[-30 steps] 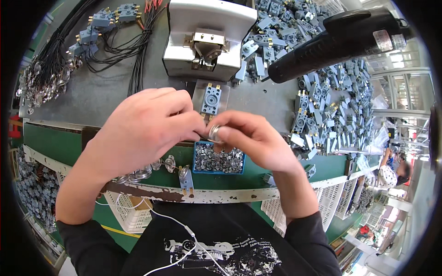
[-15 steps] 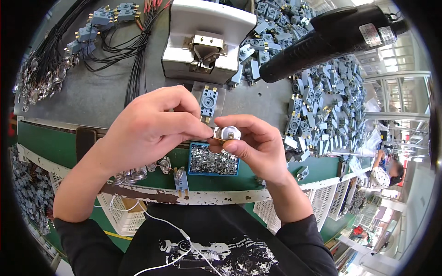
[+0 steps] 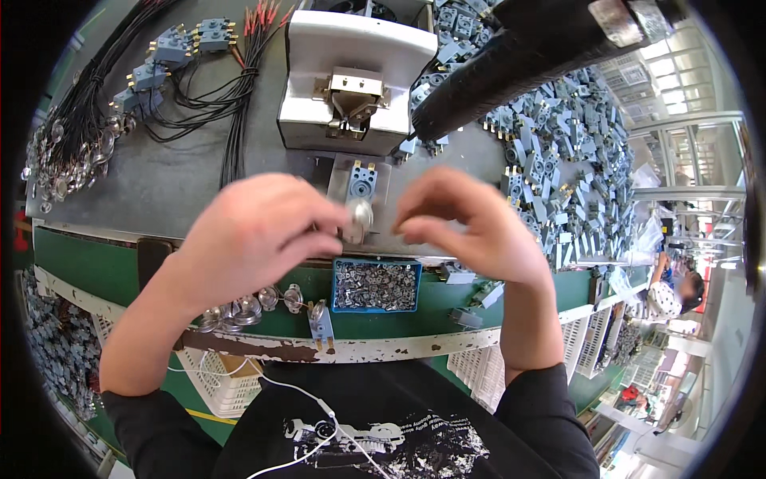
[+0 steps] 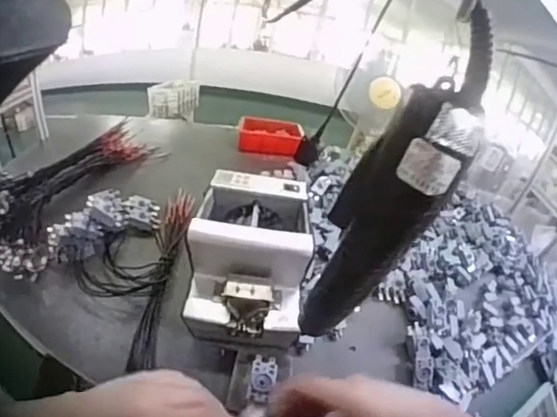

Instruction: Assembling small electronic parts on a production line using an electric screwdriver.

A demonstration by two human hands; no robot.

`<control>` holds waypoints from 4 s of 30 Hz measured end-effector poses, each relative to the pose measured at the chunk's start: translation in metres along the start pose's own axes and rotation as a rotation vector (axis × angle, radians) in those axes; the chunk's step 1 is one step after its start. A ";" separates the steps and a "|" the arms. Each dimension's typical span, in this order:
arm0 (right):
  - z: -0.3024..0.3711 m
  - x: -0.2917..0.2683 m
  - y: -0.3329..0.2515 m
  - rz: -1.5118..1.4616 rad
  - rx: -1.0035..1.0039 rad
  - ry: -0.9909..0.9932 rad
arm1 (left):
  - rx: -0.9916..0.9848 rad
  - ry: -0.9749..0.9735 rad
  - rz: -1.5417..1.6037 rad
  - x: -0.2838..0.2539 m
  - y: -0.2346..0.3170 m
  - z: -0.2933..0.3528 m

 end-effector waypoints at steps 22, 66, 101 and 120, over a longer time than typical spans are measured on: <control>-0.050 -0.037 -0.082 -0.279 -0.519 0.695 | -0.080 -0.186 -0.266 0.017 -0.019 -0.030; -0.068 -0.015 -0.067 -0.115 -0.869 0.618 | -0.010 -0.104 -0.206 0.024 -0.030 -0.020; -0.050 0.000 -0.075 -0.295 -0.638 0.739 | 0.012 -0.045 -0.361 0.026 -0.013 -0.020; -0.102 0.020 -0.110 -0.487 -0.855 0.861 | 0.201 -0.601 -0.219 0.087 0.020 0.005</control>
Point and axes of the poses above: each hand's wrist, its own z-axis away from the middle knuckle, its own x-axis out of the palm, y = z × x, the point moved 3 cm from there along -z, towards the middle knuckle, and after that the axes turned 4 degrees about x, right-handed, at the moved point
